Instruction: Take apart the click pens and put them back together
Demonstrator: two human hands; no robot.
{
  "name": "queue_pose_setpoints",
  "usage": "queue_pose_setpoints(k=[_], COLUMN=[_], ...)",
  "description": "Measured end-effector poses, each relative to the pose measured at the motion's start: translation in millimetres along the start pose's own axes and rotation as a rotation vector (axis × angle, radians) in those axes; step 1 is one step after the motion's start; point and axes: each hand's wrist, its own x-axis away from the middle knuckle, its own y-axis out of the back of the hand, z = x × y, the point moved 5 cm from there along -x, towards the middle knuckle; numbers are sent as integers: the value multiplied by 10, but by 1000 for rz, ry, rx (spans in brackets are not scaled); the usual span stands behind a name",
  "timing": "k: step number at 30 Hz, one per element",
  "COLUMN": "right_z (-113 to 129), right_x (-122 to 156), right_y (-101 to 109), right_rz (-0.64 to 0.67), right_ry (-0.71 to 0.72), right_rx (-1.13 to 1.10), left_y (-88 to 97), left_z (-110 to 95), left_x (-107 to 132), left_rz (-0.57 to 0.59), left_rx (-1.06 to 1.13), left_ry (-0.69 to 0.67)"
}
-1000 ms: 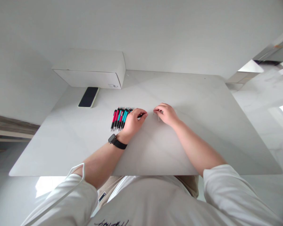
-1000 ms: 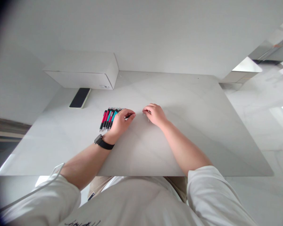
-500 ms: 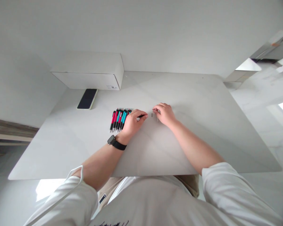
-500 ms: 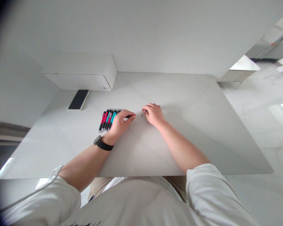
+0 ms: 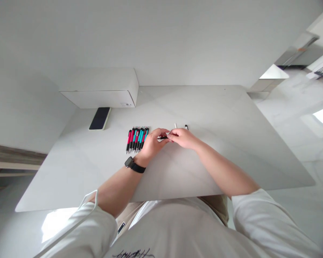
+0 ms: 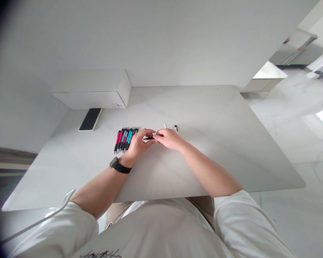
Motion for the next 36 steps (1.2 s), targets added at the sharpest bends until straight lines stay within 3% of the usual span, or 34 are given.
queue_pose_setpoints(k=[7, 17, 25, 30, 36], right_z=[-172, -287, -274, -280, -191], right_x=[-14, 86, 92, 97, 145], right_y=[155, 27, -19, -33, -16], right_rz=[-231, -341, -408, -355, -358], right_ry=[7, 52, 125, 117, 121], right_rx=[-77, -144, -116, -147, -32], left_y=[74, 72, 86, 104, 88], left_z=[-23, -33, -53, -45, -62], left_x=[-25, -42, -35, -33, -24], left_rz=[-34, -4, 25, -5, 0], left_rx=[-16, -41, -72, -77, -50], left_ry=[64, 102, 90, 94, 82])
